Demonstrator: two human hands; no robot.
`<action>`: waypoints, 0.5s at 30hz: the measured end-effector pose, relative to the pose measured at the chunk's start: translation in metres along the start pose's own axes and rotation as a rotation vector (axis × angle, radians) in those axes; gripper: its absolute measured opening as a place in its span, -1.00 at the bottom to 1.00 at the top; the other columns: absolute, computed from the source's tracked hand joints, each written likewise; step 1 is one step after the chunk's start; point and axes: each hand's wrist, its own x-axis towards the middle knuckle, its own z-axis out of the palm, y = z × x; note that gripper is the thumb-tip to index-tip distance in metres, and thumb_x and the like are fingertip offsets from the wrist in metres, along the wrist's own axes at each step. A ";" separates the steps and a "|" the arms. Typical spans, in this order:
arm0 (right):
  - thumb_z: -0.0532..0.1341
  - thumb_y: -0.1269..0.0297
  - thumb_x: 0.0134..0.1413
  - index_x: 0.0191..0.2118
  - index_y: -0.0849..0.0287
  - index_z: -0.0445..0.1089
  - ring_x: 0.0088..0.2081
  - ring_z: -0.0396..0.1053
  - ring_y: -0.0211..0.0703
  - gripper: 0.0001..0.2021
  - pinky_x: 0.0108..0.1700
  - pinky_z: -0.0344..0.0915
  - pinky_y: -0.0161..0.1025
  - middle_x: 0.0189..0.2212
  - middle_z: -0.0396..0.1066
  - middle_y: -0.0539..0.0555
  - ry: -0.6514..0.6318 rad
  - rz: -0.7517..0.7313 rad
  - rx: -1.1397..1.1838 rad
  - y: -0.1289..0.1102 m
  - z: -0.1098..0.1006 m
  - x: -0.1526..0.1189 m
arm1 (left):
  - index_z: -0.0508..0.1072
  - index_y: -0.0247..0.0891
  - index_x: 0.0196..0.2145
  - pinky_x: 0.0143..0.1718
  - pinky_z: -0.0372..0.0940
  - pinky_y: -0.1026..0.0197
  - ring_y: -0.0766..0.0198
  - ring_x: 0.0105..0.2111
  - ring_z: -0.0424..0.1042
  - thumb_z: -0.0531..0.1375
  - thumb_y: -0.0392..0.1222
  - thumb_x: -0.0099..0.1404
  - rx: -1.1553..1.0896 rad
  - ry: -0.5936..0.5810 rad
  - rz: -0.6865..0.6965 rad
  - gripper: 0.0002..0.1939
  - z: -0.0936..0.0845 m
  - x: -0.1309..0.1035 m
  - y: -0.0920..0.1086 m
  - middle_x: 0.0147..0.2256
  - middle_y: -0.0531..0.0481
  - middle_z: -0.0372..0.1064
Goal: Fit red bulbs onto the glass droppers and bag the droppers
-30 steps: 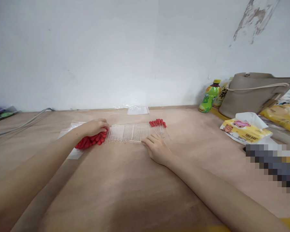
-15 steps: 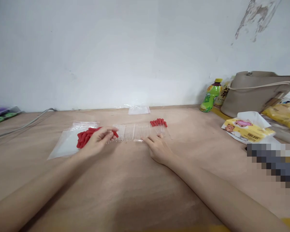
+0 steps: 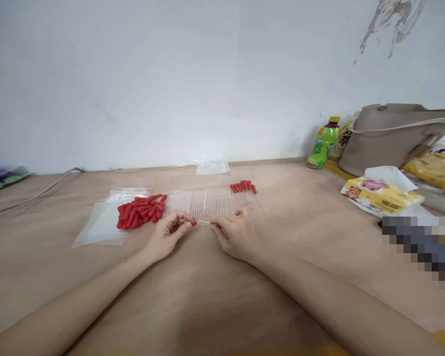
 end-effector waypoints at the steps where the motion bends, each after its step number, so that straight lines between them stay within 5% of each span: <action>1: -0.01 0.28 0.15 -0.28 0.14 0.37 -0.51 0.28 -0.32 -0.78 -0.17 -0.06 -0.21 -0.44 0.47 0.00 0.001 -0.001 0.006 0.000 0.001 0.000 | 0.34 -0.29 -0.33 -0.33 0.24 0.24 0.30 -0.36 0.34 0.09 -0.12 0.22 0.038 -0.001 0.014 -0.82 0.000 0.000 0.001 -0.38 -0.02 0.35; 15: -0.01 0.30 0.16 -0.23 0.12 0.38 -0.40 0.34 -0.29 -0.78 -0.18 -0.03 -0.23 -0.40 0.47 0.00 -0.082 -0.053 0.110 0.001 0.000 0.004 | 0.44 -0.26 -0.30 -0.30 0.29 0.22 0.26 -0.36 0.40 0.12 -0.12 0.20 0.120 -0.098 0.048 -0.81 0.000 -0.002 0.004 -0.36 -0.01 0.44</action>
